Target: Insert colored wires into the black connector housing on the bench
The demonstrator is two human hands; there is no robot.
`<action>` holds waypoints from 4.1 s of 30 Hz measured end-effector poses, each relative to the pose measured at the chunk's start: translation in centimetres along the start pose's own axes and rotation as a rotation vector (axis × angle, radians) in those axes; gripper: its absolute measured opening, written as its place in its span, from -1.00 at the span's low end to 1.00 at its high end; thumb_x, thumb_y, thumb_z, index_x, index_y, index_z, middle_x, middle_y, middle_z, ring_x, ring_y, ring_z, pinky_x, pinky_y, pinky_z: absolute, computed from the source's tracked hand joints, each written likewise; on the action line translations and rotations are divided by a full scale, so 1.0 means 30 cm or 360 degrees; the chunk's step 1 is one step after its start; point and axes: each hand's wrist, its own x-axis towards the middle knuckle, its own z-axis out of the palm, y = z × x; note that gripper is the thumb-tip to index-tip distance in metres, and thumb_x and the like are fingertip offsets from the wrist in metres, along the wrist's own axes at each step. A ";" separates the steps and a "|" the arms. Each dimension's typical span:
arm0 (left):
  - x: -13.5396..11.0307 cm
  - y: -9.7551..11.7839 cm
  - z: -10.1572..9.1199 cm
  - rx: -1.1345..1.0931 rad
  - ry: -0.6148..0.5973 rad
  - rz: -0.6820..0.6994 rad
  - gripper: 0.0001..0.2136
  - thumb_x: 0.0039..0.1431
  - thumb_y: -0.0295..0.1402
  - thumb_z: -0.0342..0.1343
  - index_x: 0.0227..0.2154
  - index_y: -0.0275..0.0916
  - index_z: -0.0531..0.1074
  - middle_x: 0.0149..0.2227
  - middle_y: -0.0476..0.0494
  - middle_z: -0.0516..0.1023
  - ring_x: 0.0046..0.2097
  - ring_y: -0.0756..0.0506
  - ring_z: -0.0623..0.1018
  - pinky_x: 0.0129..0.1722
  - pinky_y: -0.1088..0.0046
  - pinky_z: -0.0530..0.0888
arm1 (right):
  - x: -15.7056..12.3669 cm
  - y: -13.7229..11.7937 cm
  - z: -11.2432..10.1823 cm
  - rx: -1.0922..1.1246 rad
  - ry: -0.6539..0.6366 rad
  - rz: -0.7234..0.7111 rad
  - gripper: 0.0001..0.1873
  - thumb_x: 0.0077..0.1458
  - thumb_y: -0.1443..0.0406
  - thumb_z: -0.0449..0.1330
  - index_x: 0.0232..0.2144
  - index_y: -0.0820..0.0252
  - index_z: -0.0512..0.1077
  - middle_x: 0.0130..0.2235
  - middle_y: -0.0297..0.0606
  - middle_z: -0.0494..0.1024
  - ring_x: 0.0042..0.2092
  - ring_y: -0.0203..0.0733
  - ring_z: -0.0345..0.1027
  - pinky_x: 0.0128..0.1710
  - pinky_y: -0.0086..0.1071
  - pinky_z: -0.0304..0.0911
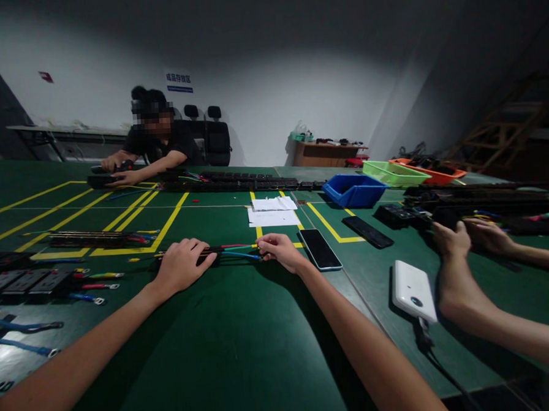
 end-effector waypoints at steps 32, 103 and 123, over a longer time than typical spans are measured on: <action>0.003 -0.002 0.000 -0.0016 -0.0026 0.0000 -0.51 0.37 0.03 -0.17 -0.15 -0.24 0.52 -0.15 -0.25 0.57 -0.12 -0.24 0.50 -0.18 0.22 0.37 | 0.008 0.007 -0.048 0.0298 -0.0148 0.0151 -0.59 -0.11 0.31 0.51 -0.17 0.26 0.57 -0.33 -0.26 0.61 -0.33 -0.31 0.52 -0.33 -0.50 0.45; 0.002 0.014 -0.008 0.0103 -0.0005 -0.0062 -0.51 0.37 0.00 -0.17 -0.15 -0.27 0.53 -0.18 -0.29 0.57 -0.14 -0.26 0.51 -0.20 0.20 0.36 | 0.031 0.036 0.001 -0.0115 -0.0016 -0.0044 -0.58 -0.14 0.14 0.48 -0.28 0.29 0.53 -0.42 -0.32 0.55 -0.42 -0.34 0.44 -0.32 -0.41 0.42; 0.003 0.005 -0.003 0.0112 -0.0026 -0.0037 -0.50 0.37 0.02 -0.19 -0.12 -0.26 0.52 -0.16 -0.27 0.56 -0.12 -0.25 0.50 -0.20 0.22 0.35 | 0.023 -0.005 -0.012 -0.0738 -0.0290 -0.0106 -0.68 0.12 0.24 0.22 -0.11 0.31 0.53 -0.43 -0.29 0.54 -0.42 -0.31 0.39 -0.40 -0.42 0.33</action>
